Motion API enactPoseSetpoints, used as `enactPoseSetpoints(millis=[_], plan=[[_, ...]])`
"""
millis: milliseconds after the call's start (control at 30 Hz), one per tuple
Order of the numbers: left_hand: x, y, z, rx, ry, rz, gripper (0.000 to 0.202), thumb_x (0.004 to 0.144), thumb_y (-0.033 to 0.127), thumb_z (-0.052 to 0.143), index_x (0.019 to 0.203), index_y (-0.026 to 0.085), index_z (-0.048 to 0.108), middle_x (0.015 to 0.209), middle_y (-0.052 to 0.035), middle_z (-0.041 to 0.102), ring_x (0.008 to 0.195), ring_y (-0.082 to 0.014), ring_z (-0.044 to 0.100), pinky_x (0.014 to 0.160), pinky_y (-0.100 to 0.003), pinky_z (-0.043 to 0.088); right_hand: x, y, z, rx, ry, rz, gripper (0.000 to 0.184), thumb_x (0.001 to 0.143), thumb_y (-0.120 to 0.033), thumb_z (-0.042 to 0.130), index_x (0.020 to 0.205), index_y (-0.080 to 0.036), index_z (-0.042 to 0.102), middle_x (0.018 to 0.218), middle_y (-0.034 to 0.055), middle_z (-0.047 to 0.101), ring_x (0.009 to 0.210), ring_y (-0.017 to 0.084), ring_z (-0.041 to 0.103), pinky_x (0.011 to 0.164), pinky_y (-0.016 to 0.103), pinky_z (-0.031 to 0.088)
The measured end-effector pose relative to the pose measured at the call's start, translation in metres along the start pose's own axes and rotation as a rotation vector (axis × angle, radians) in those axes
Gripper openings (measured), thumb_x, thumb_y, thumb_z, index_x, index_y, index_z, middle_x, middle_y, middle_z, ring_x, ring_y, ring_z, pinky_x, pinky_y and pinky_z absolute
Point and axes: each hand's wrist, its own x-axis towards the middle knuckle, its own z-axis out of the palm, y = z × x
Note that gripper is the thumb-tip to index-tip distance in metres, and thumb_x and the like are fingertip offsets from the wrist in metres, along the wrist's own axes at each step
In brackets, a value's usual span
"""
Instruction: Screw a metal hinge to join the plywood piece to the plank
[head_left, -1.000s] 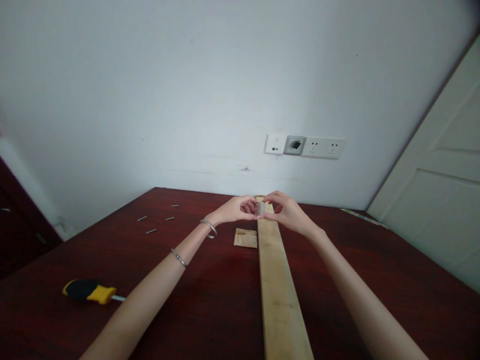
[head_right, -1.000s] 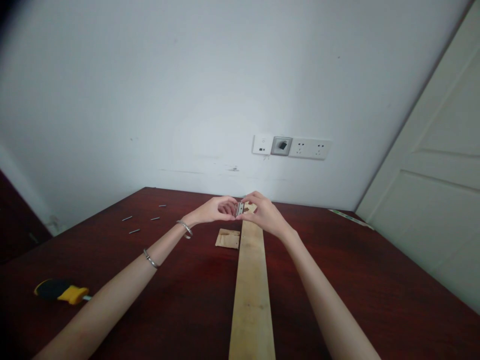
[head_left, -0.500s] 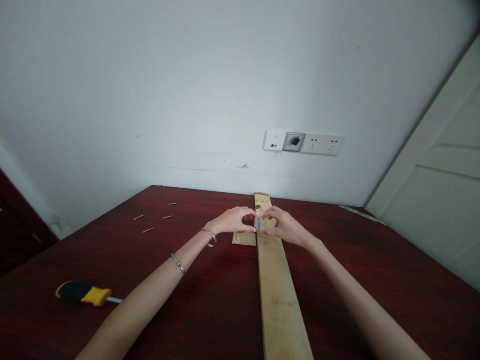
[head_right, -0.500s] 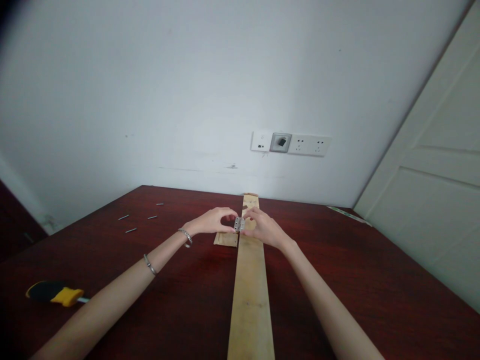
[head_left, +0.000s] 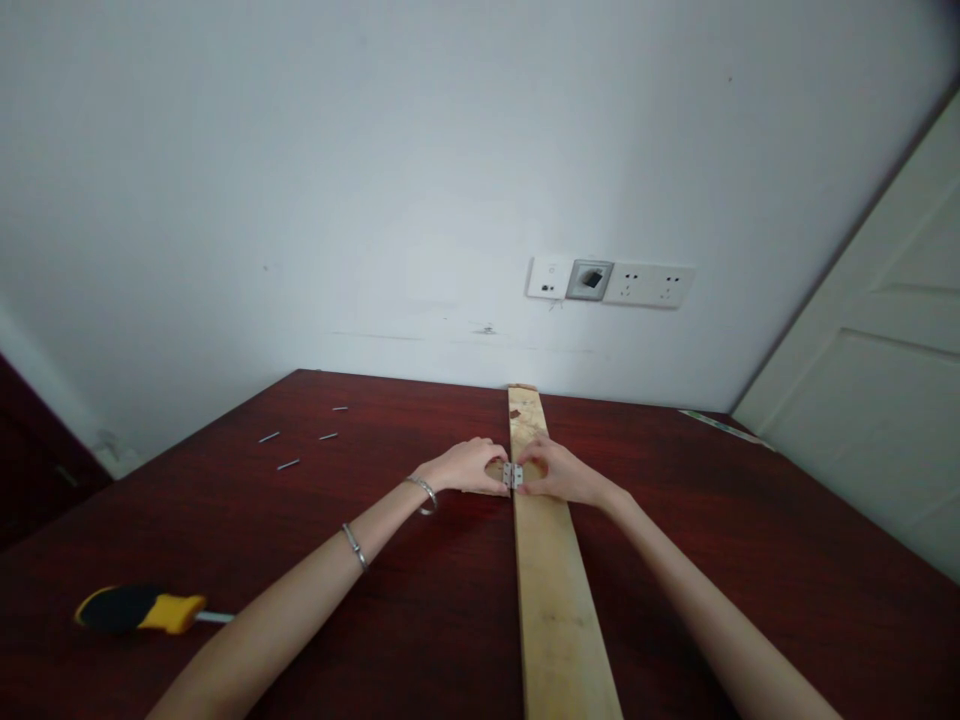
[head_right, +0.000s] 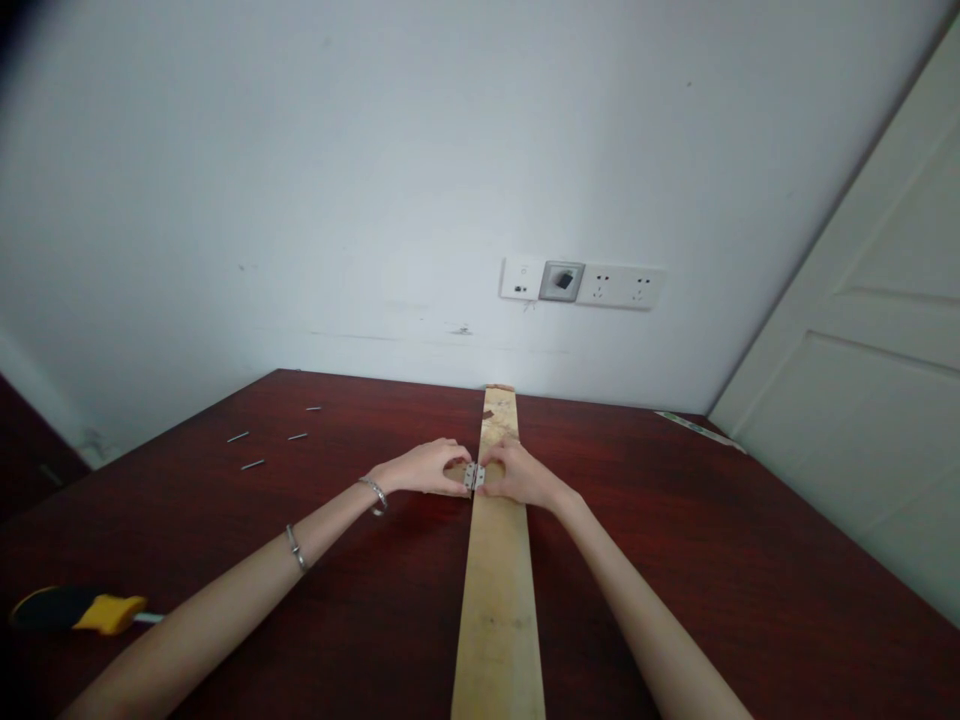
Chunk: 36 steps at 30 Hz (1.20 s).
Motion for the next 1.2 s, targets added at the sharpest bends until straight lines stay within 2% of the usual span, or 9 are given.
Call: enactPoseSetpoints(millis=[333, 600, 733, 900, 1033, 1200], plan=[[-0.0016, -0.0021, 0.0004, -0.013, -0.044, 0.020, 0.045, 0.073, 0.049, 0.067, 0.105, 0.018, 0.064, 0.098, -0.0094, 0.060, 0.092, -0.0251, 0.056, 0.073, -0.029, 0.041, 0.0004, 0.0006, -0.0039, -0.022, -0.079, -0.006, 0.036, 0.070, -0.036, 0.071, 0.102, -0.021, 0.070, 0.102, 0.0065, 0.062, 0.099, 0.024, 0.057, 0.093, 0.042, 0.045], [-0.0014, -0.0044, 0.0044, 0.009, -0.036, 0.023, 0.043, 0.071, 0.045, 0.070, 0.105, 0.018, 0.065, 0.102, -0.0105, 0.060, 0.095, -0.0270, 0.056, 0.076, -0.030, 0.043, 0.0005, -0.0030, -0.0057, -0.028, -0.082, -0.014, 0.040, 0.068, -0.043, 0.073, 0.102, -0.023, 0.070, 0.104, 0.0059, 0.063, 0.097, 0.024, 0.058, 0.091, 0.040, 0.046], [-0.0017, -0.0022, 0.0023, 0.061, -0.068, 0.015, 0.042, 0.073, 0.045, 0.069, 0.106, 0.020, 0.064, 0.104, -0.0084, 0.059, 0.098, -0.0253, 0.056, 0.080, -0.030, 0.044, 0.0016, -0.0057, -0.0064, -0.047, -0.115, -0.001, 0.047, 0.068, -0.045, 0.073, 0.106, -0.018, 0.069, 0.104, 0.0083, 0.064, 0.099, 0.025, 0.057, 0.093, 0.039, 0.044], [-0.0018, -0.0018, 0.0019, 0.091, -0.078, 0.016, 0.045, 0.073, 0.047, 0.069, 0.110, 0.021, 0.062, 0.106, -0.0077, 0.059, 0.100, -0.0253, 0.056, 0.081, -0.029, 0.044, 0.0018, -0.0067, -0.0069, -0.058, -0.125, -0.010, 0.040, 0.071, -0.040, 0.071, 0.103, -0.016, 0.070, 0.104, 0.0091, 0.064, 0.099, 0.025, 0.057, 0.093, 0.038, 0.044], [-0.0017, -0.0030, 0.0035, 0.081, -0.065, 0.013, 0.045, 0.072, 0.048, 0.069, 0.107, 0.020, 0.063, 0.104, -0.0075, 0.059, 0.099, -0.0254, 0.056, 0.078, -0.029, 0.044, 0.0017, -0.0057, -0.0068, -0.071, -0.129, -0.013, 0.042, 0.071, -0.041, 0.071, 0.105, -0.017, 0.069, 0.106, 0.0092, 0.064, 0.101, 0.025, 0.057, 0.094, 0.038, 0.044], [-0.0019, -0.0024, 0.0009, 0.051, -0.030, 0.022, 0.044, 0.070, 0.047, 0.071, 0.104, 0.020, 0.063, 0.101, -0.0056, 0.059, 0.092, -0.0223, 0.058, 0.077, -0.028, 0.044, 0.0018, -0.0034, -0.0060, -0.067, -0.111, -0.013, 0.041, 0.071, -0.041, 0.071, 0.105, -0.019, 0.069, 0.105, 0.0079, 0.065, 0.101, 0.025, 0.058, 0.093, 0.038, 0.044]])
